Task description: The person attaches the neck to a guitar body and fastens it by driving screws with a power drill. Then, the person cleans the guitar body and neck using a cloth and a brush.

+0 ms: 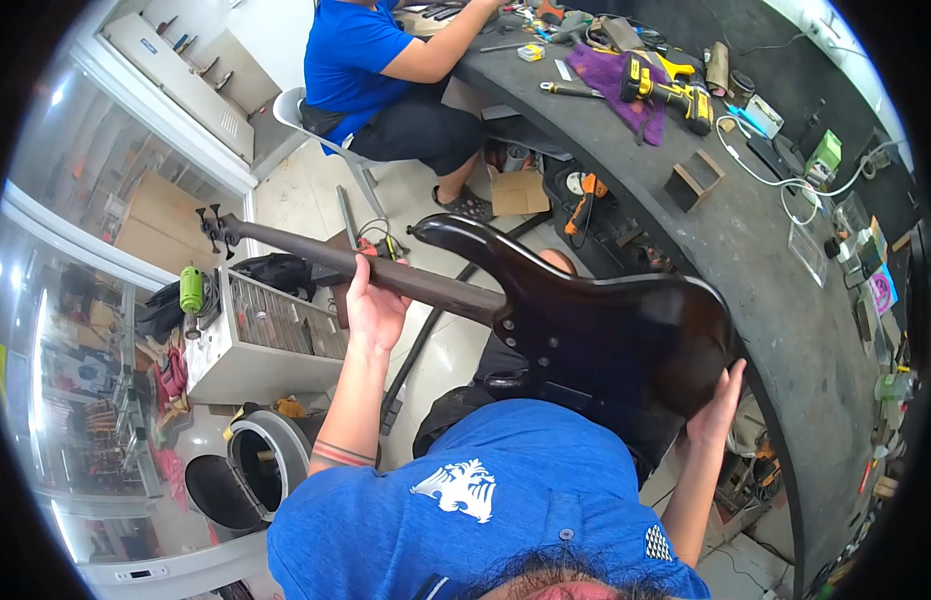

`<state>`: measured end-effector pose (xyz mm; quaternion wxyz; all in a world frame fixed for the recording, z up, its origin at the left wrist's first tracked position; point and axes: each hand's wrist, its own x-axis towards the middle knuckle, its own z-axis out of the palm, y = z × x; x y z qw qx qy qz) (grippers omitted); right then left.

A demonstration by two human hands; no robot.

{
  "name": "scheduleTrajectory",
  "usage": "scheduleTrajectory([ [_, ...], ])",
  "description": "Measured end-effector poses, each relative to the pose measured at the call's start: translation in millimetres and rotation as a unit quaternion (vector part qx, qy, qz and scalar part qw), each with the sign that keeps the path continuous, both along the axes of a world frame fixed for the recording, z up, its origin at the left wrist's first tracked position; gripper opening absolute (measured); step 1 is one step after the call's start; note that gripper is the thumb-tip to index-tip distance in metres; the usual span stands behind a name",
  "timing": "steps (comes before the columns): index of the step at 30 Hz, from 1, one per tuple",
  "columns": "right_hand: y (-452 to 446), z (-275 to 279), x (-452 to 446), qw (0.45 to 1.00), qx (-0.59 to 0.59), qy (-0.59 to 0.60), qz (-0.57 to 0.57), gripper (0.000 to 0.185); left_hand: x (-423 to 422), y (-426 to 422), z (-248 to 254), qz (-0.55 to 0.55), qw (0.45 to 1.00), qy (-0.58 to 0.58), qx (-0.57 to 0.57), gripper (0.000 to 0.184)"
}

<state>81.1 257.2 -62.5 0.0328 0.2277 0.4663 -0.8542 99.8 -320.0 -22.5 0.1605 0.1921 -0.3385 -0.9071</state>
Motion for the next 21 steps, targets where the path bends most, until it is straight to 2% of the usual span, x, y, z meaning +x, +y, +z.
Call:
scheduleTrajectory([
  [2, -5, 37, 25, 0.994, -0.043, -0.009, -0.101, 0.074, -6, 1, 0, -0.046, 0.997, 0.054, 0.018, 0.041],
  [3, 2, 45, 39, 0.989, -0.061, 0.008, -0.134, 0.072, -16, 15, 10, -0.005, 0.997, 0.056, 0.052, 0.037],
  [4, 13, 45, 56, 0.982, -0.078, 0.025, -0.170, 0.070, -19, 27, 20, -0.021, 0.991, 0.094, 0.097, 0.034],
  [5, 34, 37, 72, 0.991, -0.070, 0.094, -0.066, 0.064, -25, 35, 21, -0.098, 0.979, 0.161, 0.081, 0.037],
  [6, 62, 21, 89, 0.989, -0.100, 0.089, -0.058, 0.068, -31, 44, 20, -0.177, 0.956, 0.225, 0.069, 0.040],
  [7, 83, 12, 107, 0.990, -0.090, 0.096, -0.054, 0.069, -38, 58, 23, -0.183, 0.954, 0.230, 0.059, 0.042],
  [8, 105, 6, 134, 0.991, -0.077, 0.097, -0.057, 0.070, -50, 63, 12, -0.238, 0.928, 0.279, 0.065, 0.042],
  [10, 124, 21, 184, 0.993, -0.047, 0.077, -0.075, 0.068, -63, 93, 10, -0.323, 0.886, 0.319, 0.090, 0.040],
  [13, 124, 29, 251, 0.973, -0.073, 0.082, -0.203, 0.061, -71, 147, -9, -0.389, 0.862, 0.284, 0.157, 0.040],
  [14, 127, 29, 273, 0.970, -0.083, 0.108, -0.202, 0.059, -73, 165, -14, -0.416, 0.852, 0.272, 0.165, 0.039],
  [18, 123, 20, 349, 0.952, -0.020, 0.059, -0.301, 0.054, -78, 218, -38, -0.499, 0.812, 0.239, 0.186, 0.040],
  [21, 93, 23, 350, 0.942, 0.030, -0.012, -0.335, 0.052, -90, 228, -38, -0.524, 0.797, 0.245, 0.174, 0.039],
])
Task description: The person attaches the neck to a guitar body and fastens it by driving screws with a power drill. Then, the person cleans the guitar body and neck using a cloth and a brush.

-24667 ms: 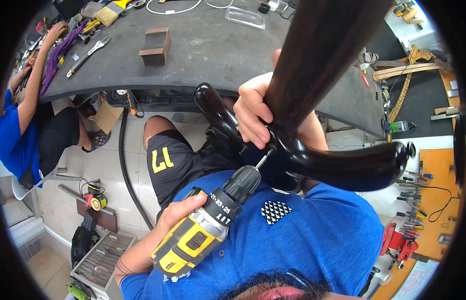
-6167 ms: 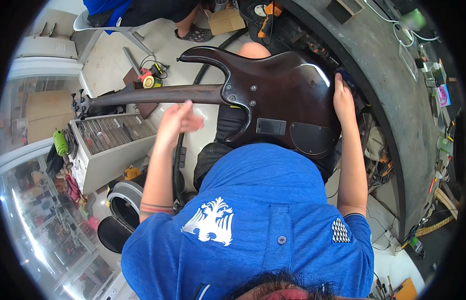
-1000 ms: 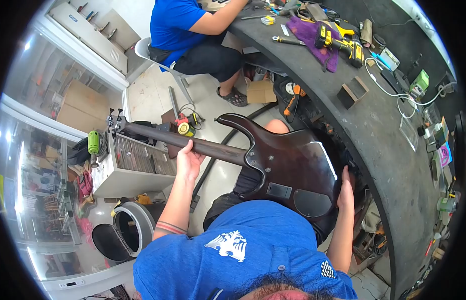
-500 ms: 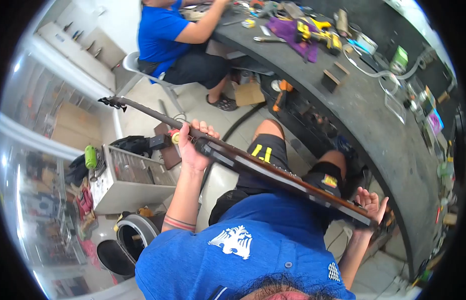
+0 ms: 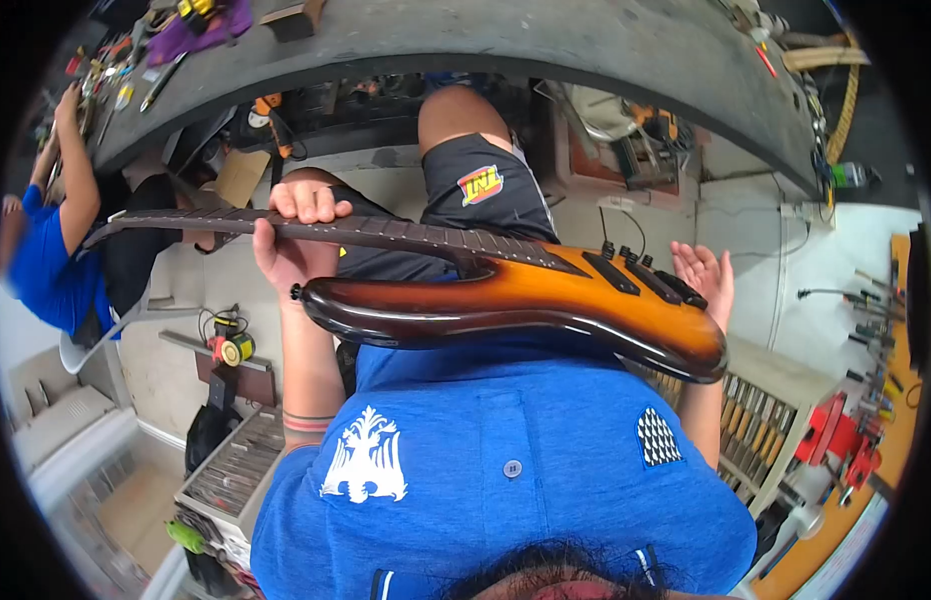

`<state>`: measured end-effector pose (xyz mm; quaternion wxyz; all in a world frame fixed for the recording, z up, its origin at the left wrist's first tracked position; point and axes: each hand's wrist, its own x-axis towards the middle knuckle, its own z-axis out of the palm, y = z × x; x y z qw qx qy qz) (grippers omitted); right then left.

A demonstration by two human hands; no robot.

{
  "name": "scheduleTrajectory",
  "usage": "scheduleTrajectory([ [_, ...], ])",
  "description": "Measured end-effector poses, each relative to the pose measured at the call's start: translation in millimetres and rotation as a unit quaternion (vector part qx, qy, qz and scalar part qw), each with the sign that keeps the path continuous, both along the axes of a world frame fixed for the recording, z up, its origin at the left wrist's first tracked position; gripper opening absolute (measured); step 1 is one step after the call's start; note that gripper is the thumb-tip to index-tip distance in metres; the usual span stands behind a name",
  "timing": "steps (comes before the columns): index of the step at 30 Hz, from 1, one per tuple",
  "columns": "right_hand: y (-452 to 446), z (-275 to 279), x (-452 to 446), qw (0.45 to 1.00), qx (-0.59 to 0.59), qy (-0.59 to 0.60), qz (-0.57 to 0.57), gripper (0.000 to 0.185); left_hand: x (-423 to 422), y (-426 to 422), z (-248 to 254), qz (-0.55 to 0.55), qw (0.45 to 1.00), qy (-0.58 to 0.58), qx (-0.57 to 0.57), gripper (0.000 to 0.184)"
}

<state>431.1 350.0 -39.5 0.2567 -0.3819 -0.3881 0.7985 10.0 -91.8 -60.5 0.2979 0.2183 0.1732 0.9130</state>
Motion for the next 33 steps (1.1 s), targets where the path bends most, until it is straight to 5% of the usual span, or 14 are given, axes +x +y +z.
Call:
scheduleTrajectory([
  [5, -10, 15, -34, 0.987, 0.021, -0.093, 0.132, 0.048, -15, 1, 12, -0.008, 0.997, 0.054, -0.054, 0.042],
  [8, 20, 41, -75, 0.943, 0.149, -0.171, 0.242, 0.043, -18, 7, 14, -0.003, 0.994, 0.073, -0.075, 0.043],
  [15, 14, 111, -206, 0.776, 0.372, -0.207, 0.466, 0.042, -26, 25, 12, 0.003, 0.998, 0.018, -0.064, 0.039],
  [23, -26, 91, -276, 0.586, 0.395, -0.174, 0.686, 0.046, -15, 25, 12, 0.035, 0.994, -0.038, -0.091, 0.039],
  [33, -41, 65, -274, 0.531, 0.331, -0.095, 0.774, 0.067, -18, 15, 3, 0.054, 0.991, -0.052, -0.109, 0.040],
])
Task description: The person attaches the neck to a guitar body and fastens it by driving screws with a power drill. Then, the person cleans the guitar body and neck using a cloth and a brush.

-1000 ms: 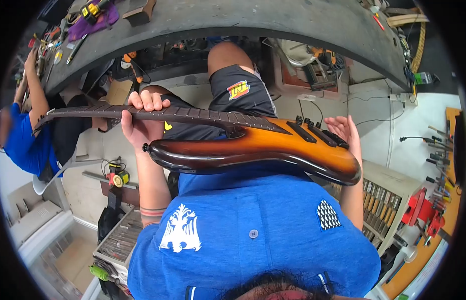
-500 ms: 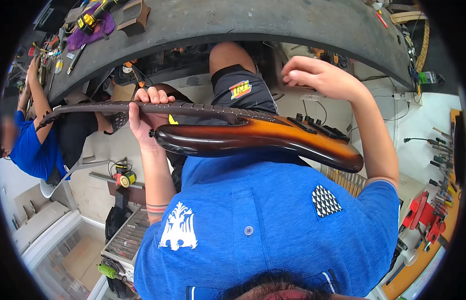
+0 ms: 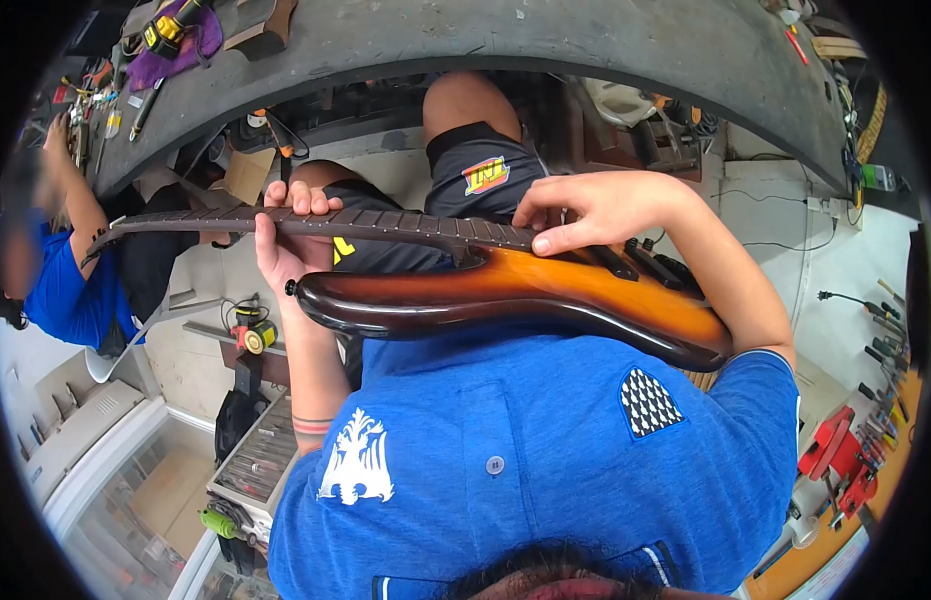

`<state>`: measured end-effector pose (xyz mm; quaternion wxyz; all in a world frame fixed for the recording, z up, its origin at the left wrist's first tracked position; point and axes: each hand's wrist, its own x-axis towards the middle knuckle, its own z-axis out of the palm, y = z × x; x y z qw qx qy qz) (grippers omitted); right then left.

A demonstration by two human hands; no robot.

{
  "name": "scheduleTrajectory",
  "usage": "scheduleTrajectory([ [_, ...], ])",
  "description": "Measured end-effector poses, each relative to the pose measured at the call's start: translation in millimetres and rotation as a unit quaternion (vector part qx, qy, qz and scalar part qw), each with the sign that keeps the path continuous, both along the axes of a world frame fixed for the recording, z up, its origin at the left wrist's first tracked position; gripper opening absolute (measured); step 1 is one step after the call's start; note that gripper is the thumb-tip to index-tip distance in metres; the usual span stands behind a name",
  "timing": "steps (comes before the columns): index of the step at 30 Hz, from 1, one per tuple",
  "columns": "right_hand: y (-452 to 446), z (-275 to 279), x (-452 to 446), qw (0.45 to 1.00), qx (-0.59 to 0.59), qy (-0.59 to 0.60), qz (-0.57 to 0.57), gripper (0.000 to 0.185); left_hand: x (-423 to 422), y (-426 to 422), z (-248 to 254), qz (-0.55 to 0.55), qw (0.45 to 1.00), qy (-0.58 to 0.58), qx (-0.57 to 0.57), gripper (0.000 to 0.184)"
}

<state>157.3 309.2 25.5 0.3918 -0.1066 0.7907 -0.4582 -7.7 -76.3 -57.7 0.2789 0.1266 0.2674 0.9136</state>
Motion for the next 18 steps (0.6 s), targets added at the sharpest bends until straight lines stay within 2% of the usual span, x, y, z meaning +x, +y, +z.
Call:
scheduleTrajectory([
  [2, 0, -7, 1, 1.000, -0.003, 0.007, -0.002, 0.071, 1, 2, 3, 0.013, 1.000, -0.005, -0.004, 0.039],
  [9, 0, -4, -7, 0.999, -0.021, -0.018, -0.020, 0.060, -30, -28, 11, 0.121, 0.990, -0.017, -0.071, 0.025],
  [18, 2, -10, -8, 0.998, -0.030, -0.039, -0.045, 0.063, -46, -29, 21, 0.192, 0.971, -0.053, -0.133, 0.028],
])
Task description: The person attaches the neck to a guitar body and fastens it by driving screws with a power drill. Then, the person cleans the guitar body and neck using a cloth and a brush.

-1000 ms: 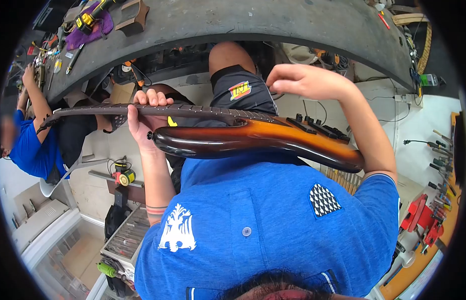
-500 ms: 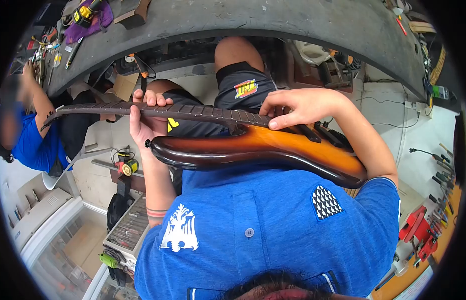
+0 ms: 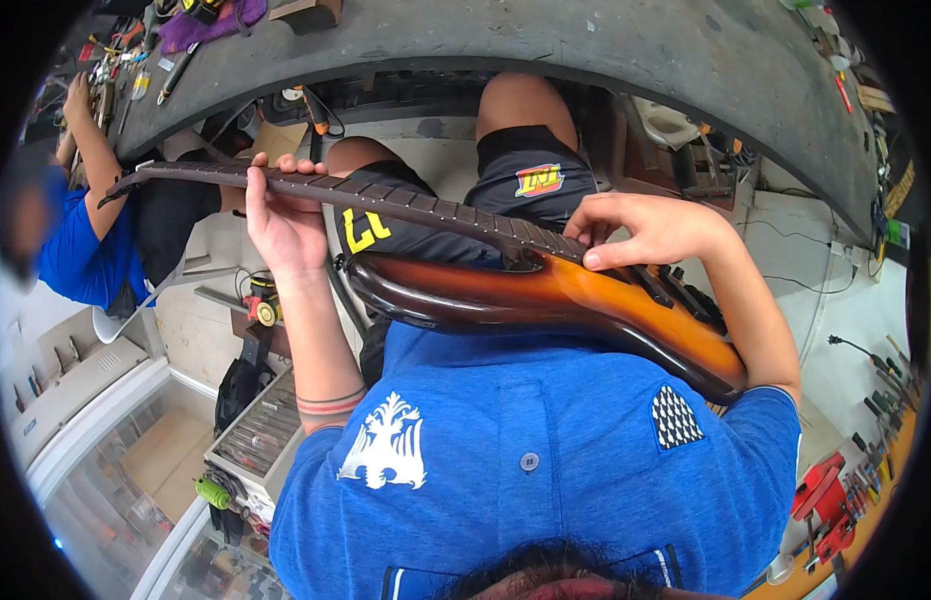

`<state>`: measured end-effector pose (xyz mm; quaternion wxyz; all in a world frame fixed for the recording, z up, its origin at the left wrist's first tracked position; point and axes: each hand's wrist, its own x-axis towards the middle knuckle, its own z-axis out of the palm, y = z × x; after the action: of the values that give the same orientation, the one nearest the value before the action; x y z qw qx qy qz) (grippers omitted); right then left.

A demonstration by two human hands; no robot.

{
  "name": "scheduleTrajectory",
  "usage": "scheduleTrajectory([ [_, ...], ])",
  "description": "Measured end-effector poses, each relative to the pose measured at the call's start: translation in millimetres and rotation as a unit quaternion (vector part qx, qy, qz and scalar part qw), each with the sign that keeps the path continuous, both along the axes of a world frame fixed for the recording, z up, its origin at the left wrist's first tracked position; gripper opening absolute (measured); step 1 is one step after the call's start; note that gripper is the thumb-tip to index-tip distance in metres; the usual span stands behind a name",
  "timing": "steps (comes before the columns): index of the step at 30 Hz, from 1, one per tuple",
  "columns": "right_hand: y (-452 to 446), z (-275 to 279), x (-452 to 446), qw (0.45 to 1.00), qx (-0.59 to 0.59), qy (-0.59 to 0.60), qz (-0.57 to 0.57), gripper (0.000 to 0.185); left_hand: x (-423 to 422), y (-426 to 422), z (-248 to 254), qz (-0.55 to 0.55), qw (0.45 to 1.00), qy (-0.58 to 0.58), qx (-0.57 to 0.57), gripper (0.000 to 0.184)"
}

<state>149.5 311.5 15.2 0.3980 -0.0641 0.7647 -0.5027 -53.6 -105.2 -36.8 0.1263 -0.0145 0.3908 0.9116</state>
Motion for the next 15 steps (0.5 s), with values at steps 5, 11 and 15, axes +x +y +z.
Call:
scheduleTrajectory([
  [5, -1, 0, -1, 1.000, -0.001, 0.003, 0.002, 0.060, 22, 20, 2, 0.011, 1.000, -0.014, -0.018, 0.031],
  [11, -2, 1, -2, 1.000, -0.002, 0.008, 0.000, 0.053, 53, 44, 13, 0.025, 0.995, -0.004, -0.093, 0.049],
  [15, -5, 1, -3, 1.000, -0.011, 0.018, 0.004, 0.053, 64, 47, 20, 0.024, 0.995, -0.014, -0.099, 0.063],
])
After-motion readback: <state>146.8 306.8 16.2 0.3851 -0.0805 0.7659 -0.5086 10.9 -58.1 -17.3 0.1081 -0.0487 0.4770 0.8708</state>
